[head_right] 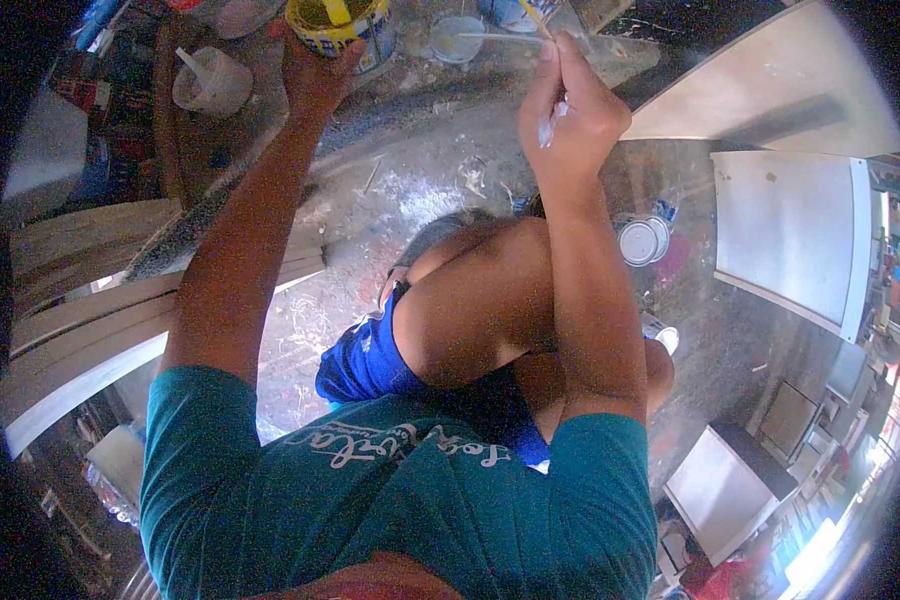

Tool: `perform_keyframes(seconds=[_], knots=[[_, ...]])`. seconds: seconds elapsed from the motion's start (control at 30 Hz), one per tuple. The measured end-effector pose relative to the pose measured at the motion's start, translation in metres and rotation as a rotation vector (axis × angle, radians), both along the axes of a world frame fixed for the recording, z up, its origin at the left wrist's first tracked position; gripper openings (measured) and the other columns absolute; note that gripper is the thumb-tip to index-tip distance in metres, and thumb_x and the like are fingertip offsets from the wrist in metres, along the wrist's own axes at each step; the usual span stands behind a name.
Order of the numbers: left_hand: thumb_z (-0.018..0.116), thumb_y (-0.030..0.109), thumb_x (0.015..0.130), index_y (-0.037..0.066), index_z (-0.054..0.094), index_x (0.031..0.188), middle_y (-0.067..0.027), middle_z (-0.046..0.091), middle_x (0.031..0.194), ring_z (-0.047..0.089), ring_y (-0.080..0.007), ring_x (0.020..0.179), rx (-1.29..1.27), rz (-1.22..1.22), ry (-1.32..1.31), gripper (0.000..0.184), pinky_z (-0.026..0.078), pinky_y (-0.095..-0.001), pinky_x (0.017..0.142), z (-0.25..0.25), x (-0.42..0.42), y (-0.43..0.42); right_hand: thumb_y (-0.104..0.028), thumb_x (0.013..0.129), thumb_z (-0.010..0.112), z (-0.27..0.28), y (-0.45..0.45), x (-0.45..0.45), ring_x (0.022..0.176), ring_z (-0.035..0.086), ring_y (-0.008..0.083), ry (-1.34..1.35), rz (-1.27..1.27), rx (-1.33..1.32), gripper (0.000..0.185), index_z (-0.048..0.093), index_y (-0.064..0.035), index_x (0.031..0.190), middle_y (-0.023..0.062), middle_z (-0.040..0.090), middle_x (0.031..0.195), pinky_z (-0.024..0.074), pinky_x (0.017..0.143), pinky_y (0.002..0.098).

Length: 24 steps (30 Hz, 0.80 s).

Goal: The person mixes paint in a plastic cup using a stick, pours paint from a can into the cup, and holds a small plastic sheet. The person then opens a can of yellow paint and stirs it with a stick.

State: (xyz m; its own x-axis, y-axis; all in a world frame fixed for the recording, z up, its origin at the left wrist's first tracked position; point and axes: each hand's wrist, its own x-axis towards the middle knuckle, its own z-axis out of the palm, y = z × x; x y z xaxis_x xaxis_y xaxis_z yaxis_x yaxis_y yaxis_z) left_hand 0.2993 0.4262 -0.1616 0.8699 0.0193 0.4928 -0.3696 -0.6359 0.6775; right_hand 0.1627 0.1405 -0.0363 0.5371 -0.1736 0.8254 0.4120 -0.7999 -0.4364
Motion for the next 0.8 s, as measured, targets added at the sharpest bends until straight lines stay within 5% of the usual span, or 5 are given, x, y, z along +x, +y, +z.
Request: perform_keyframes(seconds=[0.8], knots=[[0.093,0.032,0.078,0.004,0.031,0.148,-0.0229,0.064,0.136,0.066,-0.0411,0.123,-0.036,-0.016,-0.020,0.098,0.052,-0.0481,0.107,0.005,-0.003,-0.002,-0.007,0.095,0.074,-0.017,-0.005,0.005,0.067,0.075,0.0331,0.193,0.017,-0.095,0.015,0.078,-0.0007,0.107,0.0216,0.074,0.080,0.0574,0.061,0.0375]])
